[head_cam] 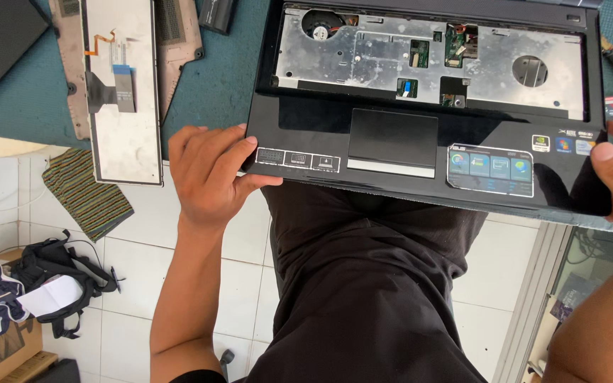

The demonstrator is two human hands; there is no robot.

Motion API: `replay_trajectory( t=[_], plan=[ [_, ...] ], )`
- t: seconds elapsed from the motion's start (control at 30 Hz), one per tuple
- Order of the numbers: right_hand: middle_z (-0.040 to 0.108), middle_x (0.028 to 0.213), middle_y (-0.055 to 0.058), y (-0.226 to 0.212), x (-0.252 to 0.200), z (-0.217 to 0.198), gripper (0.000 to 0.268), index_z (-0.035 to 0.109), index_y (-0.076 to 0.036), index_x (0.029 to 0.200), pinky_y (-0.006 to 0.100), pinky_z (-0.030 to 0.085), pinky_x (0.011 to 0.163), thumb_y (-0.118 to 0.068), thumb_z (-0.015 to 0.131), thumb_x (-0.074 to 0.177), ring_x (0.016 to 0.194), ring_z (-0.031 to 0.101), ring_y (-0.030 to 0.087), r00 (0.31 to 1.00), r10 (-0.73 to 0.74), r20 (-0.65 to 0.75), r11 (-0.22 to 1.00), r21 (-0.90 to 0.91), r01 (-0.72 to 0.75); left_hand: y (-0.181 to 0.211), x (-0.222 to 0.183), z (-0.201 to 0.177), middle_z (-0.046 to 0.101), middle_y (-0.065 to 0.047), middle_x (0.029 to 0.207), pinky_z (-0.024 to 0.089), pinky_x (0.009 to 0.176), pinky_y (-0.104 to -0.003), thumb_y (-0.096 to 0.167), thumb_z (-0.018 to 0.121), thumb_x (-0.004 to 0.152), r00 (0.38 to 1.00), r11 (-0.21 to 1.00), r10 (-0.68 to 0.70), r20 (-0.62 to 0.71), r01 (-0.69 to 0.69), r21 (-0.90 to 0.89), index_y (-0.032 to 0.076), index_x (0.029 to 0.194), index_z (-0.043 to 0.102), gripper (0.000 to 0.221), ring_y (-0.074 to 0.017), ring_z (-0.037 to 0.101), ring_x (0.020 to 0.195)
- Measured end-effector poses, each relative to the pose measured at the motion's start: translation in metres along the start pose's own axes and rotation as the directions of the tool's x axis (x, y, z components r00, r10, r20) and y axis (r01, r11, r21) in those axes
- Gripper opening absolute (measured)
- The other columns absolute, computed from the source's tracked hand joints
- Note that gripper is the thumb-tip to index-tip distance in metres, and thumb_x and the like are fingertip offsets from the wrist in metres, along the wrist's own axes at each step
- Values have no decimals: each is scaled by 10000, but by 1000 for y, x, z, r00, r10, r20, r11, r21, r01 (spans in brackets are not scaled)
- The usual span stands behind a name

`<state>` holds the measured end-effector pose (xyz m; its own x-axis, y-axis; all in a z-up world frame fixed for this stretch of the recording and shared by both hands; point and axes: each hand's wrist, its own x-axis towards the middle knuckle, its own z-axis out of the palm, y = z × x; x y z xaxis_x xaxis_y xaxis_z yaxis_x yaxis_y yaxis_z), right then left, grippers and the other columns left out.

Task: The person unscrews internal components of a laptop using a screwdriver, uses a prying tool to detach parts of the casing, and lifts the internal frame away from the bottom shell.

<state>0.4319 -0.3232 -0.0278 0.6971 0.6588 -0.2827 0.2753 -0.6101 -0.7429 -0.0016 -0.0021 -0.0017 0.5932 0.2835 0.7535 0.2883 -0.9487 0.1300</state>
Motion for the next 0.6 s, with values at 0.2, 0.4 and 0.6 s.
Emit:
replay_trajectory(
  t=[0.2,0.4,0.6],
  plan=[
    [538,1380,138,-7,-3,4,604,449,-48,1671,493,512,632,-361,556,1166,1068,593,299,1000,1,-15,999,48,-1,7,-6,1,733,-155,967,445,793,-400,535,636,932,994,989,-107,6,107,-105,22,957,700,518,-289,693,859],
    [571,1320,214,51,17,9,418,540,52,1610,297,467,904,-190,635,1283,1188,542,193,952,-295,-84,954,31,299,16,-4,-16,667,-141,1137,559,930,-366,340,913,771,838,727,-436,330,543,-419,12,1255,636,647,-240,672,975],
    [697,1045,138,-6,-8,13,317,679,107,1470,322,486,815,-111,687,1240,910,612,181,953,-251,-170,958,-183,220,19,41,-5,591,66,736,474,775,-238,293,656,969,353,293,-705,616,935,-201,72,1366,615,455,-55,545,726]
  ],
)
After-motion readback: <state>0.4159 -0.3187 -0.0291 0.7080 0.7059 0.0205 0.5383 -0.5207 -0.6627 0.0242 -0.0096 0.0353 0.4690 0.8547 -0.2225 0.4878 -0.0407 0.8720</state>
